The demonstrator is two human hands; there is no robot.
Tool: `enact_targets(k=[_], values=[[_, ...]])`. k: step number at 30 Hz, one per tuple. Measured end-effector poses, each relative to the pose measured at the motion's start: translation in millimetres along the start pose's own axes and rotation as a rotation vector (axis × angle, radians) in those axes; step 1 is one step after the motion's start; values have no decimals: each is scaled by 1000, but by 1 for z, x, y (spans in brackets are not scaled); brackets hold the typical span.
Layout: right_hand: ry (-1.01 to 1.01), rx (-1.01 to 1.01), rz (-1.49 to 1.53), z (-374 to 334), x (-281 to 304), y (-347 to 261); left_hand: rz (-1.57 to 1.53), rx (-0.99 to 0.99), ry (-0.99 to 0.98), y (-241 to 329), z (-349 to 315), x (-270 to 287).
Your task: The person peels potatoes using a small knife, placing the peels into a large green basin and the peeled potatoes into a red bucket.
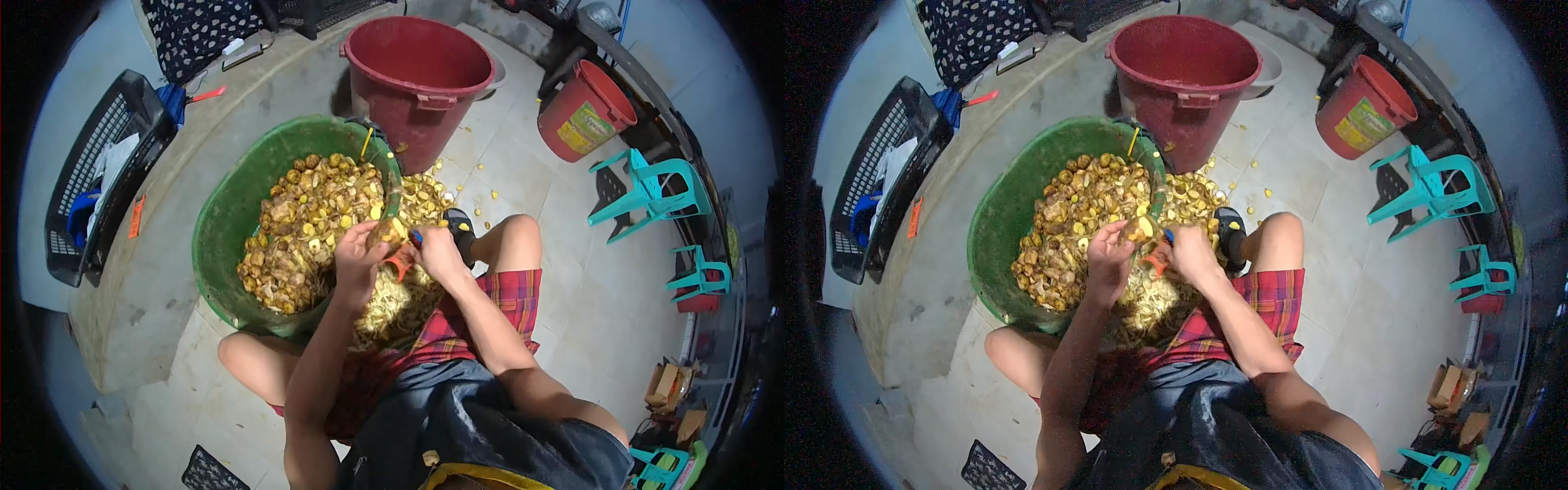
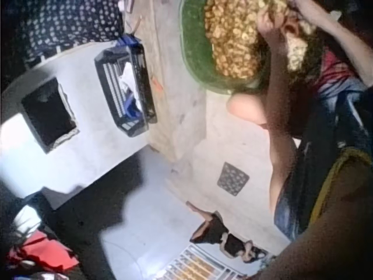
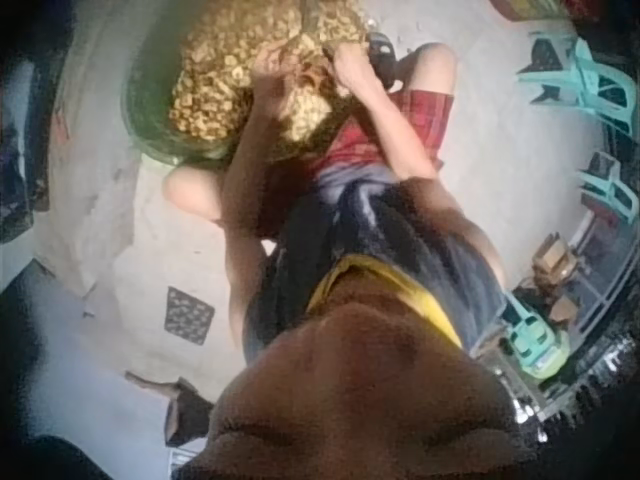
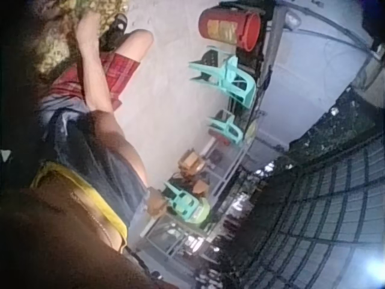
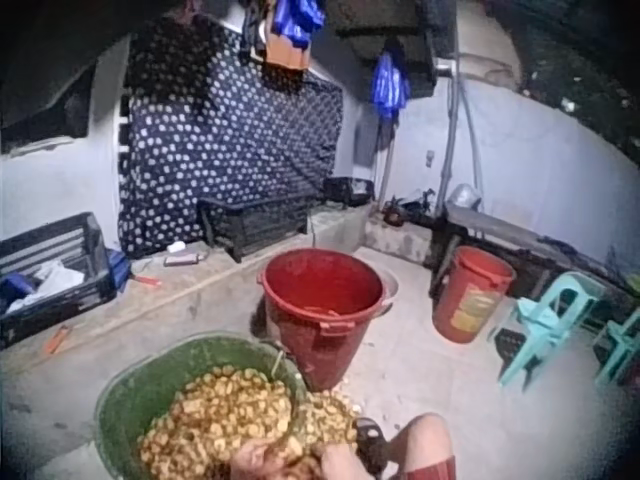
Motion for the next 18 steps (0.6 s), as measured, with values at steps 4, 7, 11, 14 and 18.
enact_targets(k=[4,7,11,14,18], values=[[-2,-86,-38,-3,-3,27,-61,-4,-43,-4,2,6],[-23,-79,-29,-9,0,5,-114,24,-16,-6,6,14],[37,52,18,-19,12,-40,32,1,45,-1,1,13],[47,143,-7,-17,10,-52,95,-78,39,-4,0,12],[2,103,-58,-4,-4,4,77,-15,5,-17,6,17]])
Point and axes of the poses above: each hand's wrist, its own z-axis towards the middle knuckle, its own x-axis out of the back of the hand, y = z × x, the point moved 2 cm from there along z, towards the middle knuckle, and after that the axes turned 9 degrees about z, right-handed, at the moved point
